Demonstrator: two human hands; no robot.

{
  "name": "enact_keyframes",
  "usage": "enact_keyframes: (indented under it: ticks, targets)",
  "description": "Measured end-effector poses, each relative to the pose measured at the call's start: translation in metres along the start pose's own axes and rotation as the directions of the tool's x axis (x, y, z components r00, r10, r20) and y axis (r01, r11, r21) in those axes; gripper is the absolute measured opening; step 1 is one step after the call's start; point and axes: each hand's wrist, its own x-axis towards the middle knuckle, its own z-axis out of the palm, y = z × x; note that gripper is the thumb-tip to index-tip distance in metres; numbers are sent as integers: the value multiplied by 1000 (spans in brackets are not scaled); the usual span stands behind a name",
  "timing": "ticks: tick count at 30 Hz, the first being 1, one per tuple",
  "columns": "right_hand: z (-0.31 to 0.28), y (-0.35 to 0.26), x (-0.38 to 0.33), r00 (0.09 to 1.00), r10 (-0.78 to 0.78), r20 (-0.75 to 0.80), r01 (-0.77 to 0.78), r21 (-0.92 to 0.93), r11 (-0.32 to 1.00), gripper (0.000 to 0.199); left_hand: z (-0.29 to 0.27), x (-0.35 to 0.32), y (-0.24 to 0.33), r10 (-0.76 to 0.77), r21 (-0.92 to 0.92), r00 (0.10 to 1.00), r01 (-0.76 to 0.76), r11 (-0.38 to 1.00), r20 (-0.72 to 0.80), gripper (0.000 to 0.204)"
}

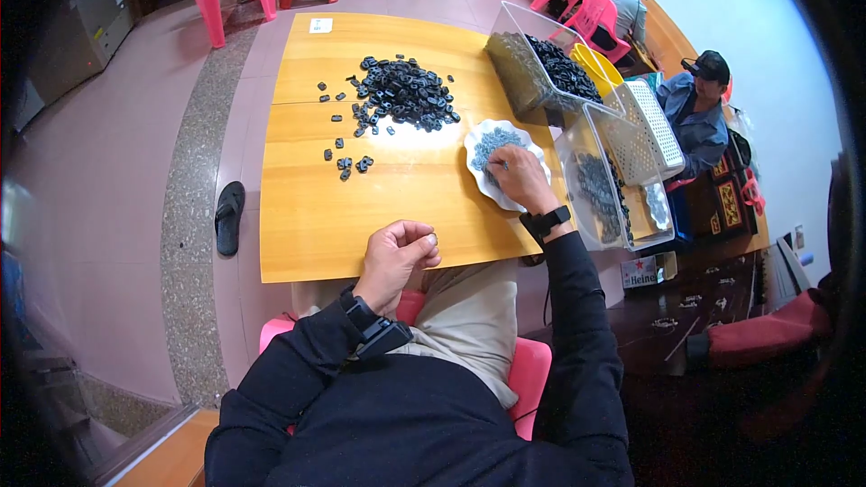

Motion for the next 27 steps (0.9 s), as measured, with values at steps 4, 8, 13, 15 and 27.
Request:
enact_keyframes:
  ticks: [4, 8, 13, 15, 27]
  targets:
    - [-1, -1, -4, 998, 56, -6, -55, 35, 998, 12, 1, 0, 2, -8, 9, 1000, 8, 1000, -3, 12]
    - [-2, -2, -8, 997, 35, -75, -30, 78, 997, 12, 0, 2, 0, -8, 6, 1000, 8, 1000, -6, 13]
    - [-1, 1, -10, 981, 109, -158, -75, 206, 976, 13, 0, 2, 2, -6, 10, 1000, 6, 1000, -9, 13]
    - [1, 6, -12, 979, 121, -167, -84, 214, 973, 11, 0, 1, 3, -6, 10, 1000, 6, 1000, -5, 13]
    - [9, 12, -28, 946, 293, -135, -205, 449, 869, 13, -1, 1, 0, -21, -7, 1000, 21, 1000, -15, 13]
